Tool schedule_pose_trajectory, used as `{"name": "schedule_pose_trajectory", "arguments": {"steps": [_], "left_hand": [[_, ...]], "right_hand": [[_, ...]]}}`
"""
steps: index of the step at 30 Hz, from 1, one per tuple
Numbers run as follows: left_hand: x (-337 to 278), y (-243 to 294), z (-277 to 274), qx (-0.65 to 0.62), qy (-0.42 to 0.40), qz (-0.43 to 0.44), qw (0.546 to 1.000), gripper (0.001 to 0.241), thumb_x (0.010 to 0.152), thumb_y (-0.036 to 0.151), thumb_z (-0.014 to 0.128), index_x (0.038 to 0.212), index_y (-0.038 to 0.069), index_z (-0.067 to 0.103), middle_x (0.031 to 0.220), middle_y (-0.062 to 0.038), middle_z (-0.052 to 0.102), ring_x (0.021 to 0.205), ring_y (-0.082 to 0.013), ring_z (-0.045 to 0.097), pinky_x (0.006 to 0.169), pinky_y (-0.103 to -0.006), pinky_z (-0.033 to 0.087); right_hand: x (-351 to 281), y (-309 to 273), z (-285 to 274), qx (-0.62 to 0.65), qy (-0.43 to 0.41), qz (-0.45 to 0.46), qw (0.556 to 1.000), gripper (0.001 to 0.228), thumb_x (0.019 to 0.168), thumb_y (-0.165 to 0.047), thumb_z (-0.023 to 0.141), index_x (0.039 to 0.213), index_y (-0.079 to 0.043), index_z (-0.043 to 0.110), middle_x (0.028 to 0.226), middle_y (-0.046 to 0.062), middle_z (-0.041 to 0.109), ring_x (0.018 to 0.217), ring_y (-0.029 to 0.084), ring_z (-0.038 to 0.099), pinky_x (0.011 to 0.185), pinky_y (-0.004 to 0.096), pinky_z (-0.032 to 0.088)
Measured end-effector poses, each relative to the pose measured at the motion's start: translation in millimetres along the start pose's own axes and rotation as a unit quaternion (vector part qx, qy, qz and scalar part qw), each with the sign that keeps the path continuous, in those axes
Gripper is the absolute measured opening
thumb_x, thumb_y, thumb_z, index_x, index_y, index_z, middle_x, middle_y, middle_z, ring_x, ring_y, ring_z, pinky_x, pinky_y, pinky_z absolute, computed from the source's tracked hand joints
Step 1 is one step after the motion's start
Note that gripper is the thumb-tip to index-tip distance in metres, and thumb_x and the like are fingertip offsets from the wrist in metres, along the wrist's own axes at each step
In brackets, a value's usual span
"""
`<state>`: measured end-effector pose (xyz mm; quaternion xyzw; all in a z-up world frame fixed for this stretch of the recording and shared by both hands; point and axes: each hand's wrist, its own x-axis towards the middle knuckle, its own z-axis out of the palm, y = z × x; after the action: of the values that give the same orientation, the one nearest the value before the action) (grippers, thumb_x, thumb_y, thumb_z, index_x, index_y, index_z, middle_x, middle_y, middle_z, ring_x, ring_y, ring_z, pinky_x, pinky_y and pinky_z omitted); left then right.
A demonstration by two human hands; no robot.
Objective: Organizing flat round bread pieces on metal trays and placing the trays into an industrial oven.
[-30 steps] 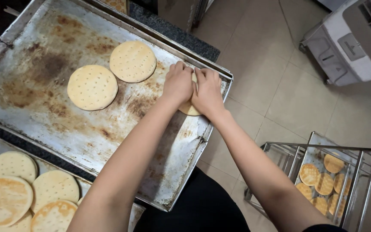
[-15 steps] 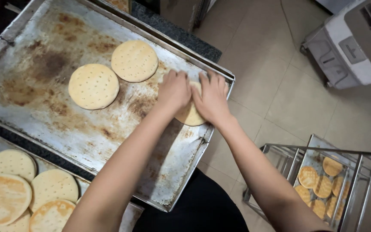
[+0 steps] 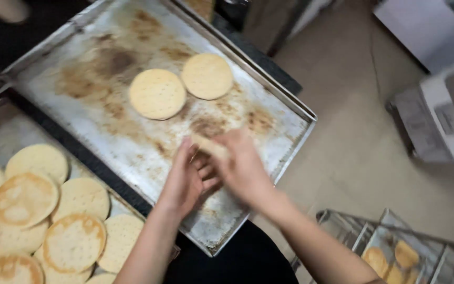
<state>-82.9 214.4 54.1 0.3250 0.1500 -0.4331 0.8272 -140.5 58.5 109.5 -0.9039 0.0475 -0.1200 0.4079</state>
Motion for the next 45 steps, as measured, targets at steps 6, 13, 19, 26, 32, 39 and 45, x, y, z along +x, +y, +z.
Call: {"name": "schedule_pose_trajectory", "arguments": {"steps": [6, 13, 19, 26, 32, 39, 45], "left_hand": [[-47, 31, -54, 0.023, 0.164, 0.174, 0.971, 0.042, 0.099, 0.016, 0.059, 0.138, 0.002, 0.055, 0.128, -0.012, 0.068, 0.117, -0.0242, 0.066, 0.098, -0.0391, 0.053], [-139, 19, -98, -0.049, 0.301, 0.276, 0.911, 0.044, 0.1, 0.012, 0.055, 0.142, 0.001, 0.05, 0.139, -0.014, 0.064, 0.127, -0.0265, 0.063, 0.105, -0.0399, 0.053], [-205, -14, -143, -0.122, 0.379, 0.309, 0.864, 0.047, 0.098, 0.013, 0.054, 0.145, 0.006, 0.049, 0.141, -0.01, 0.062, 0.128, -0.0249, 0.061, 0.104, -0.0413, 0.052], [-230, -33, -161, -0.16, 0.402, 0.315, 0.845, 0.046, 0.098, 0.014, 0.055, 0.143, 0.005, 0.05, 0.142, -0.01, 0.062, 0.129, -0.0247, 0.061, 0.105, -0.042, 0.051], [-229, -37, -178, -0.185, 0.383, 0.32, 0.847, 0.046, 0.099, 0.014, 0.054, 0.143, 0.004, 0.05, 0.142, -0.012, 0.062, 0.129, -0.026, 0.061, 0.104, -0.0431, 0.052], [-288, -21, -214, -0.209, 0.405, 0.411, 0.79, 0.046, 0.099, 0.016, 0.051, 0.143, 0.004, 0.048, 0.138, -0.011, 0.064, 0.125, -0.0255, 0.063, 0.102, -0.044, 0.054], [-337, -17, -278, -0.002, 0.555, 0.457, 0.695, 0.032, 0.106, 0.015, 0.057, 0.133, -0.001, 0.062, 0.124, -0.011, 0.07, 0.11, -0.0176, 0.067, 0.093, -0.0324, 0.054]], "right_hand": [[41, -38, 42, 0.128, -0.258, 0.074, 0.955, 0.029, 0.09, -0.031, 0.07, 0.11, -0.01, 0.074, 0.103, 0.006, 0.076, 0.097, 0.024, 0.073, 0.086, 0.037, 0.058], [209, 88, 141, -0.039, -0.139, -0.171, 0.975, 0.089, 0.084, -0.044, 0.084, 0.147, 0.004, 0.044, 0.145, 0.031, 0.052, 0.135, 0.043, 0.05, 0.112, 0.045, 0.041], [265, 63, 169, -0.303, -0.322, -0.061, 0.895, 0.152, 0.053, -0.076, 0.088, 0.157, 0.014, 0.023, 0.153, 0.039, 0.04, 0.144, 0.049, 0.039, 0.121, 0.048, 0.034], [275, 41, 155, -0.359, -0.349, -0.057, 0.864, 0.136, 0.053, -0.075, 0.093, 0.146, 0.011, 0.043, 0.143, 0.041, 0.046, 0.139, 0.053, 0.037, 0.115, 0.05, 0.033], [265, 12, 112, -0.27, -0.35, -0.123, 0.889, 0.077, 0.071, -0.049, 0.088, 0.123, 0.004, 0.069, 0.115, 0.027, 0.072, 0.107, 0.038, 0.07, 0.09, 0.046, 0.054], [126, -94, 114, -0.053, -0.147, -0.295, 0.942, 0.025, 0.105, -0.015, 0.072, 0.123, 0.002, 0.068, 0.109, 0.021, 0.073, 0.099, 0.03, 0.069, 0.086, 0.04, 0.054], [45, -56, 230, 0.311, -0.355, 0.03, 0.881, 0.024, 0.103, -0.016, 0.064, 0.122, -0.002, 0.066, 0.109, 0.002, 0.075, 0.098, 0.01, 0.068, 0.088, 0.027, 0.055]]}}
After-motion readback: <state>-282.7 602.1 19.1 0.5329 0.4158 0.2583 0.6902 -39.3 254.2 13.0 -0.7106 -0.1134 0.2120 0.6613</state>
